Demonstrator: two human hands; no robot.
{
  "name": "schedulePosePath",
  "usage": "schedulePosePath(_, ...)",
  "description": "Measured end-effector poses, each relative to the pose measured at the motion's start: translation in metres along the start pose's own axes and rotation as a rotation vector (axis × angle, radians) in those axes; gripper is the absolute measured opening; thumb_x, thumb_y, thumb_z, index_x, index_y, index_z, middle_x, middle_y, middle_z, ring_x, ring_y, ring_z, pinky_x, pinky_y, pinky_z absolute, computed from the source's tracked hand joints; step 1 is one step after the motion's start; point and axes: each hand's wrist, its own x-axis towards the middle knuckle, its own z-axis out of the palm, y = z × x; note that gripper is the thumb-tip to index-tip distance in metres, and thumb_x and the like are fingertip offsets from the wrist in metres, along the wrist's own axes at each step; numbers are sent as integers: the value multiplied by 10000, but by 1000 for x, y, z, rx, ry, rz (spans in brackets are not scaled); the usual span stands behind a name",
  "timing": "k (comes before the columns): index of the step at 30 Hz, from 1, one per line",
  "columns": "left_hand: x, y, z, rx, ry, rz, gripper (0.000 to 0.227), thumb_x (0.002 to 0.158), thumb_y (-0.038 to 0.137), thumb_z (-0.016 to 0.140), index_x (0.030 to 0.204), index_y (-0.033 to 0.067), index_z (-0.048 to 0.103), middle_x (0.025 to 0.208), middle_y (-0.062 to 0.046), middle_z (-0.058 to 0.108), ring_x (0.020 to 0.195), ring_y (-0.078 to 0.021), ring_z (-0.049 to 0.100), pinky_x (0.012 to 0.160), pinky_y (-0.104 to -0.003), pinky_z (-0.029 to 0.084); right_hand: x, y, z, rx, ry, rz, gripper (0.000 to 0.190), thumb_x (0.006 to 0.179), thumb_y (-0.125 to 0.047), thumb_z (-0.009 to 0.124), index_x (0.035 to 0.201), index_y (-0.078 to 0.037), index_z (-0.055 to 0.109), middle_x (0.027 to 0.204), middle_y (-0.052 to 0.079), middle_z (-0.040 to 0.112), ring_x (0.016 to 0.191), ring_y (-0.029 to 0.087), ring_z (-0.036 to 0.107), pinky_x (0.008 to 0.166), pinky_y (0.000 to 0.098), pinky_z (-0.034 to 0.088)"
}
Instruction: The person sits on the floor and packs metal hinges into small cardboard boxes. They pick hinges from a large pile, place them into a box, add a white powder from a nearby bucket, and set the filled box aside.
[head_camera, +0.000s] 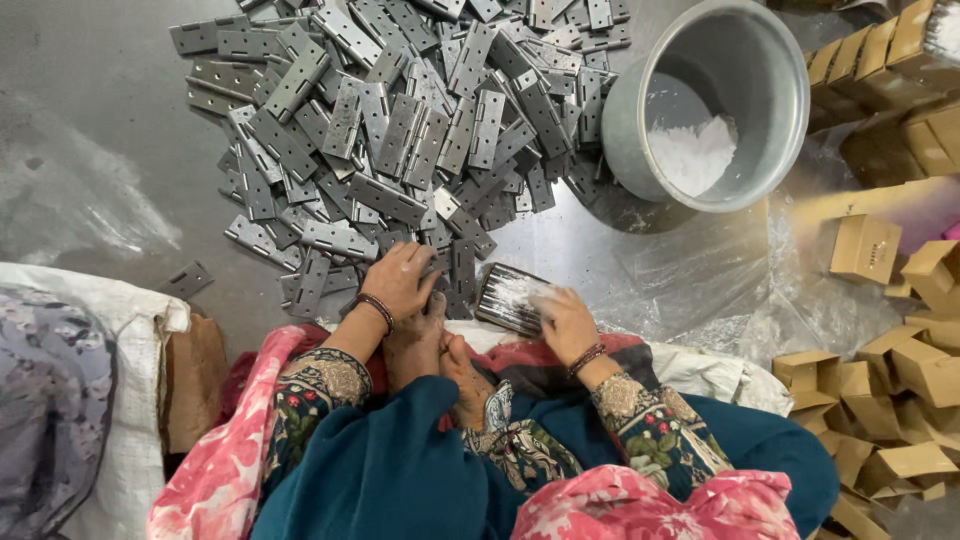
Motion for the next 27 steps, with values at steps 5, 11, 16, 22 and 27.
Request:
schedulePosePath(5, 1, -4, 3, 23, -15, 6, 294, 869, 241, 703, 1107, 79, 644, 1022, -127, 661, 995, -357, 618, 820, -448, 538, 39, -27, 6, -125, -115, -123, 702, 781, -315, 766, 1428, -161, 544, 1522, 161, 447, 1370, 388, 442, 1053, 570, 401)
schedulePosePath(11, 4, 0, 6, 73, -48, -21, 338, 859, 275, 702, 1130, 76, 665, 1029, -138, 679, 998, -358, 631, 825, -448, 541, 49, -36, 2, -243, -323, -162, 855, 725, -405, 851, 1468, -207, 477, 1584, 166, 373, 1380, 475, 391, 1091, 639, 361)
schedulePosePath(16, 8, -2, 8, 120, -60, -12, 345, 848, 278, 701, 1129, 81, 671, 1021, -132, 694, 1003, -355, 642, 846, -442, 547, 38, 40, -40, -293, -336, -124, 917, 664, -364, 883, 1475, -252, 471, 1590, 136, 349, 1389, 450, 382, 1086, 639, 353)
schedulePosePath(22, 7, 0, 14, 138, -33, -25, 325, 837, 284, 712, 1105, 103, 680, 1029, -110, 698, 997, -343, 647, 839, -438, 547, -16, 197, -120, -736, -258, 233, 475, 988, -221, 558, 1427, -375, 458, 1683, 67, 226, 1526, 375, 248, 1156, 662, 232)
schedulePosePath(27, 6, 3, 13, 156, -57, -40, 324, 832, 287, 717, 1104, 114, 681, 1008, -100, 691, 984, -334, 643, 829, -435, 548, -107, 284, -165, -640, -47, 932, 396, 1058, -240, 457, 1423, -332, 582, 1695, 172, 305, 1498, 393, 350, 1162, 617, 332)
